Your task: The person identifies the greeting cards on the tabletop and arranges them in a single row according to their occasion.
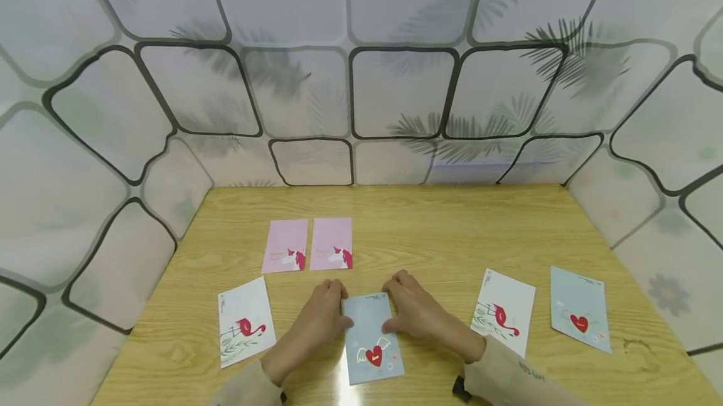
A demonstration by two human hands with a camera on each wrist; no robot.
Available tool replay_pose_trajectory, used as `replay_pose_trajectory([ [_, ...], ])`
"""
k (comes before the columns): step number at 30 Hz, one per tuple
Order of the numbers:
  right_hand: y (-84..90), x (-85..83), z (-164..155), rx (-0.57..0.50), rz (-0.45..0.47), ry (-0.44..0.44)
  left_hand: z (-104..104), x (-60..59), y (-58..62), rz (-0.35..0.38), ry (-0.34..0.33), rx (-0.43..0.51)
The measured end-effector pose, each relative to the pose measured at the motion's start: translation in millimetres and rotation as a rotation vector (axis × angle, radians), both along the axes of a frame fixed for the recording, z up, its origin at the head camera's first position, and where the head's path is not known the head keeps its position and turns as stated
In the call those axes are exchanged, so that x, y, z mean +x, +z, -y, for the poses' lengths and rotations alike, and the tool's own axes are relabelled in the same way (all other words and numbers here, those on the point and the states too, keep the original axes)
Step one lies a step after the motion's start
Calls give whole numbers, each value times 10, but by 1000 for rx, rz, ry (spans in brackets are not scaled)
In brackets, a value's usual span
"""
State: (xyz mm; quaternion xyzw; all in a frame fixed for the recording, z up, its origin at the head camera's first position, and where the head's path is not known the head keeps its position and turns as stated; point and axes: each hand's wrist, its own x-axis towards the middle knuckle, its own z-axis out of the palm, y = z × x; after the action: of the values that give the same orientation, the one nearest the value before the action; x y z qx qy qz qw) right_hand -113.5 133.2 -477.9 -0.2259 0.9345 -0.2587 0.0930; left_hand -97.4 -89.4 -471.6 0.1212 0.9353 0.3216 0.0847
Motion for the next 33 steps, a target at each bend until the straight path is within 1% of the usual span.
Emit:
replay_pose_trajectory([
  [6, 14, 29, 7, -43, 19, -9, 2, -1, -2, 41, 14, 38],
  [11, 23, 43, 8, -100, 44, -1, 16, 7, -2, 9, 23, 79],
  [13, 16, 44, 2, -111, 37, 2, 18, 12, -1, 2, 20, 90],
  [18, -13, 48, -27, -145, -4, 10, 18, 32, 7, 18, 32, 116],
  [23, -13, 46, -68, -226, -23, 1, 26, 42, 27, 14, 45, 150],
  [26, 8, 42, -88, -276, -17, -15, 38, 47, 54, -2, 54, 181],
  [29, 44, 40, -113, -322, -24, -23, 49, 52, 105, -21, 69, 220],
  [33, 106, 27, -146, -372, -57, -34, 46, 43, 205, -52, 90, 273],
])
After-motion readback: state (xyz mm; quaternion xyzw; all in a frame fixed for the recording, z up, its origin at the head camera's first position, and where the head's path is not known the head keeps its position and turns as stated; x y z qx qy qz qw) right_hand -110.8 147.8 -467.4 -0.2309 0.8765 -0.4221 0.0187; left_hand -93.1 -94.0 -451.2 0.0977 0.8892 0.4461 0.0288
